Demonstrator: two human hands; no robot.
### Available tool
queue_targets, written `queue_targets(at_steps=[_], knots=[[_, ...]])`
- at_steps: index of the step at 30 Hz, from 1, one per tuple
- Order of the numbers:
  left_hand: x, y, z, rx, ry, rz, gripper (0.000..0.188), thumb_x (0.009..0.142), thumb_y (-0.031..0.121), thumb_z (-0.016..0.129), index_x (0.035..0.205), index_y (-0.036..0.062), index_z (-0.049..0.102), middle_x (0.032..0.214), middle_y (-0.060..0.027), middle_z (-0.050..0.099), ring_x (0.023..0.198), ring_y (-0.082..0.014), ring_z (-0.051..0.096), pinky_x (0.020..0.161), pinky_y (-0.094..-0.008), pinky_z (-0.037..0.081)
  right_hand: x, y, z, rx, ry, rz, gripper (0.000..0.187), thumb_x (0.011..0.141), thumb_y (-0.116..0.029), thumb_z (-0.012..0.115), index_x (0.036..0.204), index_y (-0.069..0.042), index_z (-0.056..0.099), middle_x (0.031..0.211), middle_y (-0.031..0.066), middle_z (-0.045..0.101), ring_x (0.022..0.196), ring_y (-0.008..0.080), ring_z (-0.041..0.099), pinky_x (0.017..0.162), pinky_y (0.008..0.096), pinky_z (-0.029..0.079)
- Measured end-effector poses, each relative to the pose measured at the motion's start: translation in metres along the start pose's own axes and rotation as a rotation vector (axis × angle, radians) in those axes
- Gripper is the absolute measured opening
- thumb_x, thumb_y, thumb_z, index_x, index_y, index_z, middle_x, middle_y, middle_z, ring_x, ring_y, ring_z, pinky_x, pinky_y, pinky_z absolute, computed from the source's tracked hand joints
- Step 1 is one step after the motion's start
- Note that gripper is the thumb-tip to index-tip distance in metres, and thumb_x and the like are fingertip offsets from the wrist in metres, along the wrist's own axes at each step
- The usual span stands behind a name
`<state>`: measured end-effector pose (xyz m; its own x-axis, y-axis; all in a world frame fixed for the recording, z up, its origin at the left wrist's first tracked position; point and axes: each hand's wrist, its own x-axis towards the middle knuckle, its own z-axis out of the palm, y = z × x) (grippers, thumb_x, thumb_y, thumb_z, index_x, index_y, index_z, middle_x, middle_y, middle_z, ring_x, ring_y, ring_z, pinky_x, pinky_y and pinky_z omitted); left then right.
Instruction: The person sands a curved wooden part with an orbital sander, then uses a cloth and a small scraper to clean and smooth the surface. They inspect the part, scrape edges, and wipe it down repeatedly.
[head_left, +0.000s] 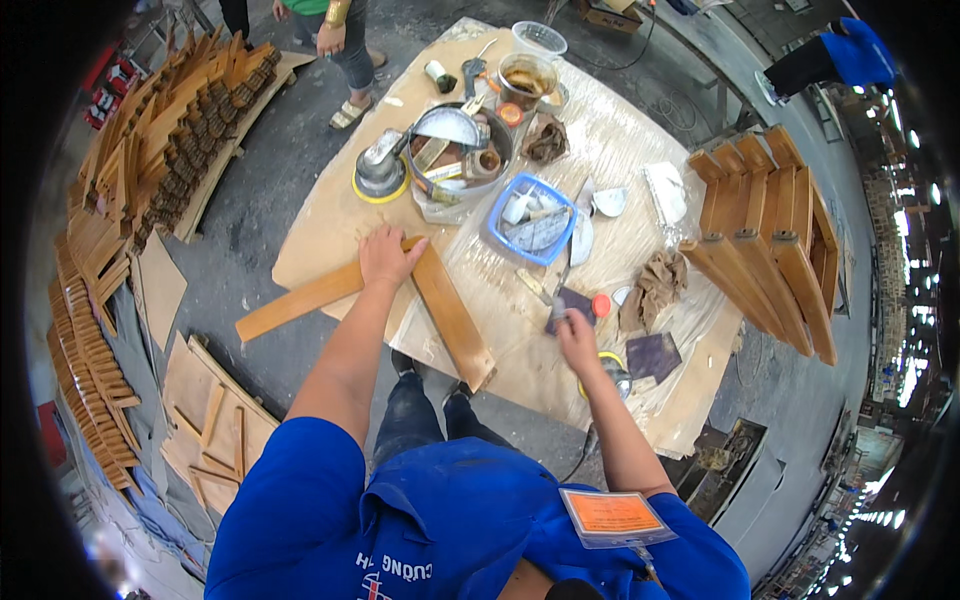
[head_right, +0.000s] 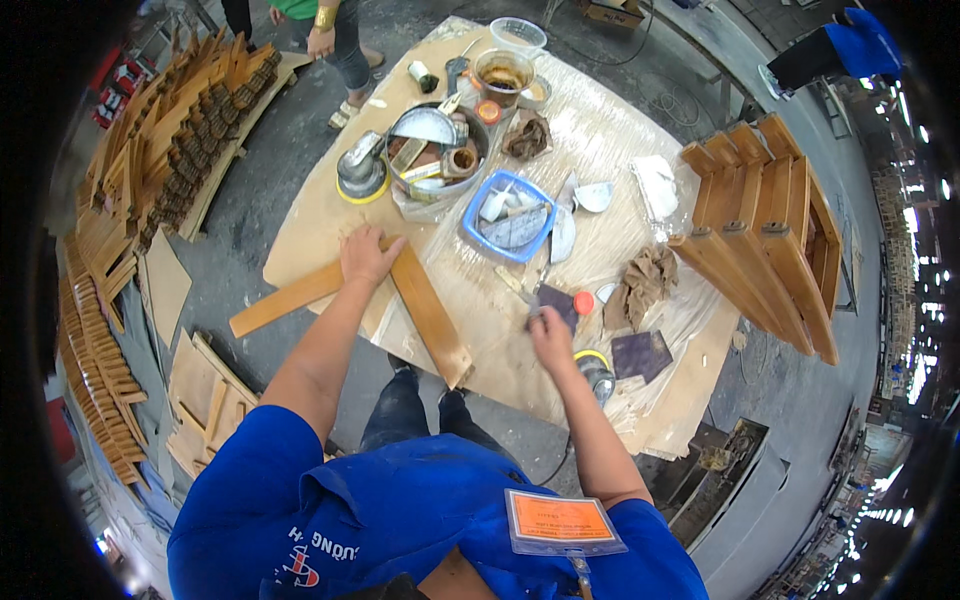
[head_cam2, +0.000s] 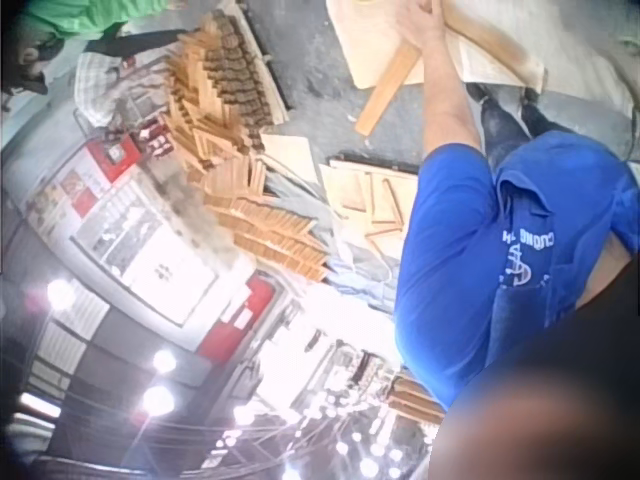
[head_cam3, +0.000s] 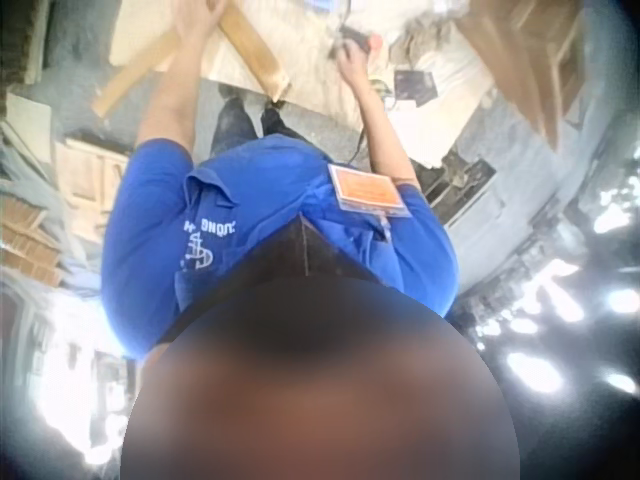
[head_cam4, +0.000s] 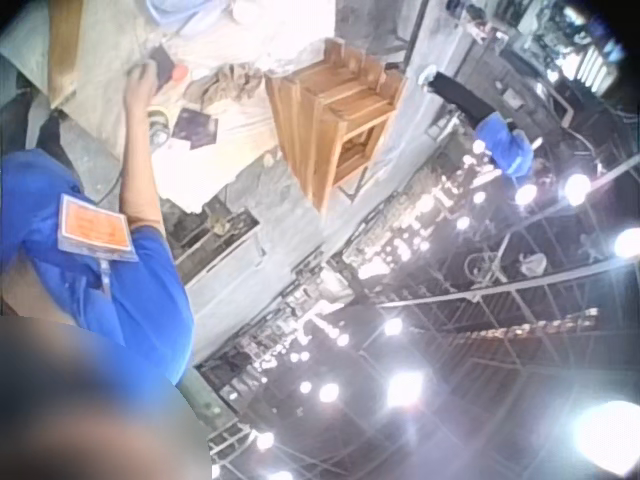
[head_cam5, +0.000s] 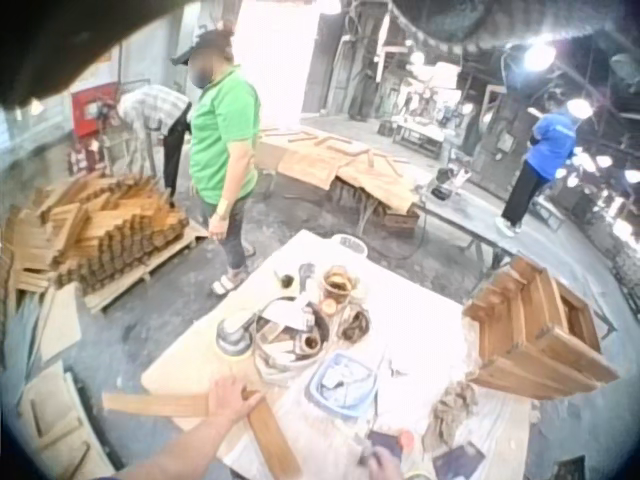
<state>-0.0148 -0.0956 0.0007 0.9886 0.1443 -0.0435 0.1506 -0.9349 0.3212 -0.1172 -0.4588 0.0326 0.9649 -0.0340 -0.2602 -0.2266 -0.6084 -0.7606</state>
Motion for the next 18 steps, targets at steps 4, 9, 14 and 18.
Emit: queue_targets(at_steps=[4, 9, 14, 18], knots=[[0.002, -0.003, 0.005, -0.012, 0.036, 0.014, 0.047, 0.082, 0.055, 0.057, 0.091, 0.0094, 0.065, 0.099, -0.0117, 0.061, 0.100, -0.0284, 0.057, 0.090, -0.0430, 0.039, 0.058, 0.016, -0.029, -0.080, -0.060, 0.102, 0.026, 0.087, -0.022, 0.063, 0.101, 0.000, 0.064, 0.080, 0.0110, 0.065, 0.071, 0.0166, 0.057, 0.064, 0.0308, 0.046], [0.003, -0.001, 0.003, -0.032, 0.072, 0.035, 0.044, 0.081, 0.052, 0.060, 0.086, 0.0091, 0.063, 0.092, -0.0108, 0.060, 0.094, -0.0291, 0.057, 0.086, -0.0431, 0.040, 0.131, -0.008, -0.045, -0.336, 0.081, -0.058, 0.033, 0.083, -0.027, 0.068, 0.104, -0.001, 0.066, 0.079, 0.0152, 0.066, 0.068, 0.0232, 0.059, 0.063, 0.0341, 0.047], [0.003, -0.001, 0.001, -0.048, 0.048, 0.050, 0.041, 0.080, 0.050, 0.063, 0.083, 0.0089, 0.061, 0.088, -0.0102, 0.058, 0.089, -0.0295, 0.056, 0.081, -0.0431, 0.041, 0.247, -0.059, -0.043, -0.014, 0.222, -0.150, 0.023, 0.083, -0.021, 0.066, 0.098, -0.003, 0.068, 0.083, 0.0190, 0.067, 0.077, 0.0332, 0.065, 0.070, 0.0372, 0.050], [0.005, -0.004, 0.003, -0.071, 0.042, 0.061, 0.041, 0.079, 0.049, 0.064, 0.082, 0.0087, 0.060, 0.087, -0.0103, 0.058, 0.088, -0.0300, 0.056, 0.078, -0.0433, 0.041, 0.342, -0.095, -0.035, -0.183, 0.424, -0.237, 0.016, 0.082, -0.017, 0.065, 0.095, -0.009, 0.071, 0.084, 0.0202, 0.063, 0.082, 0.0352, 0.061, 0.077, 0.0425, 0.048]])
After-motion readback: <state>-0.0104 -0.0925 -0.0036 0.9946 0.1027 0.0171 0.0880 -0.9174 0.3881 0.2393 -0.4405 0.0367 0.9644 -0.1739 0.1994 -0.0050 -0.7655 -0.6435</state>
